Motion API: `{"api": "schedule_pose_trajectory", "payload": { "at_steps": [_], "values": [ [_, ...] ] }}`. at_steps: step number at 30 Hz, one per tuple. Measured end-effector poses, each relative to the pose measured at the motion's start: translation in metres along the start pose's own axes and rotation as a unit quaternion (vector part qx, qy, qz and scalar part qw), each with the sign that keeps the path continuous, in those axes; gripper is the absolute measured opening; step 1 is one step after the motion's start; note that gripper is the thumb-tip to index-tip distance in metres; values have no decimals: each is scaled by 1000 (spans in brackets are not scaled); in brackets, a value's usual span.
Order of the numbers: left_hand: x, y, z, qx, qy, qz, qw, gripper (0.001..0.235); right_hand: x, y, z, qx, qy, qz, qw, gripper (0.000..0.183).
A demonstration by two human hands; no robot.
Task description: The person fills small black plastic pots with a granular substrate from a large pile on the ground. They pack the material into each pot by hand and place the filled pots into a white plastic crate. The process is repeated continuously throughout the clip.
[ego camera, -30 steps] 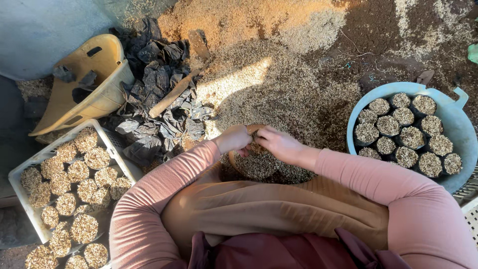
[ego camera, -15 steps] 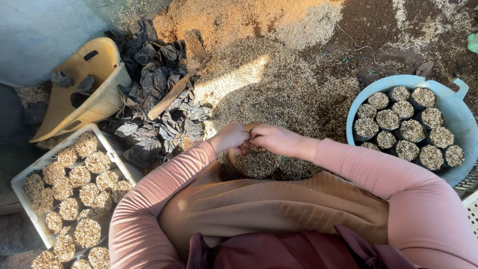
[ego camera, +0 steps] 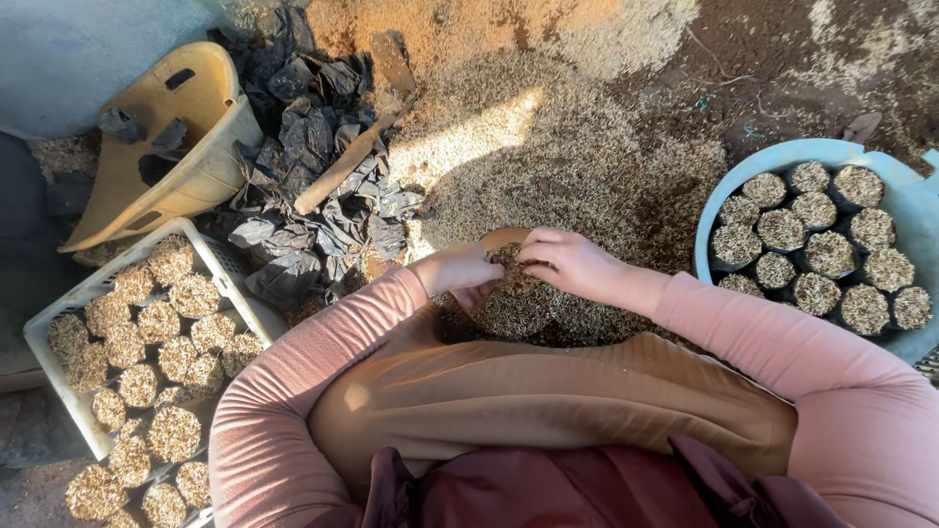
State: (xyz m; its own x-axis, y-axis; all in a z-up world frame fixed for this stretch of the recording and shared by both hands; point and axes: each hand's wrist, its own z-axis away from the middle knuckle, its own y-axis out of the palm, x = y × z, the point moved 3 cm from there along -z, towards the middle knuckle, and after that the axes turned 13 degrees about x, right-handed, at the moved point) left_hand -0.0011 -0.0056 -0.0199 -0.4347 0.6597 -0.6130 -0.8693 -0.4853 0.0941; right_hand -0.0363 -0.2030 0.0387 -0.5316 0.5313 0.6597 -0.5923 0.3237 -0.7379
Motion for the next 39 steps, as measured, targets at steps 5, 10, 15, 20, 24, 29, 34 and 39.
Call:
{"api": "schedule_pose_trajectory", "payload": {
  "at_steps": [5,10,15,20,24,29,34,39],
  "values": [
    [8,6,-3,28,27,-33,999,34,19,19,8,7,-109,143,984,35],
    [10,7,-2,-21,51,-14,998,28,16,32,1,7,-153,232,961,37],
    [9,6,-5,-3,79,48,996,25,0,14,-11,54,-50,82,994,31],
    [12,-1,-8,-5,85,70,994,25,10,-4,-20,-31,-80,131,988,21],
    [8,-6,-3,-8,71,40,997,28,-12,-13,-31,3,-57,26,998,15],
    [1,1,10,-10,11,1,1000,33,-138,-3,-23,-8,258,-200,945,25],
    [-22,0,33,-75,23,-156,985,30,-236,78,-36,49,312,-96,944,42],
    [-28,2,37,-27,-17,-253,967,46,-243,90,-54,74,374,-97,919,32]
  ]
}}
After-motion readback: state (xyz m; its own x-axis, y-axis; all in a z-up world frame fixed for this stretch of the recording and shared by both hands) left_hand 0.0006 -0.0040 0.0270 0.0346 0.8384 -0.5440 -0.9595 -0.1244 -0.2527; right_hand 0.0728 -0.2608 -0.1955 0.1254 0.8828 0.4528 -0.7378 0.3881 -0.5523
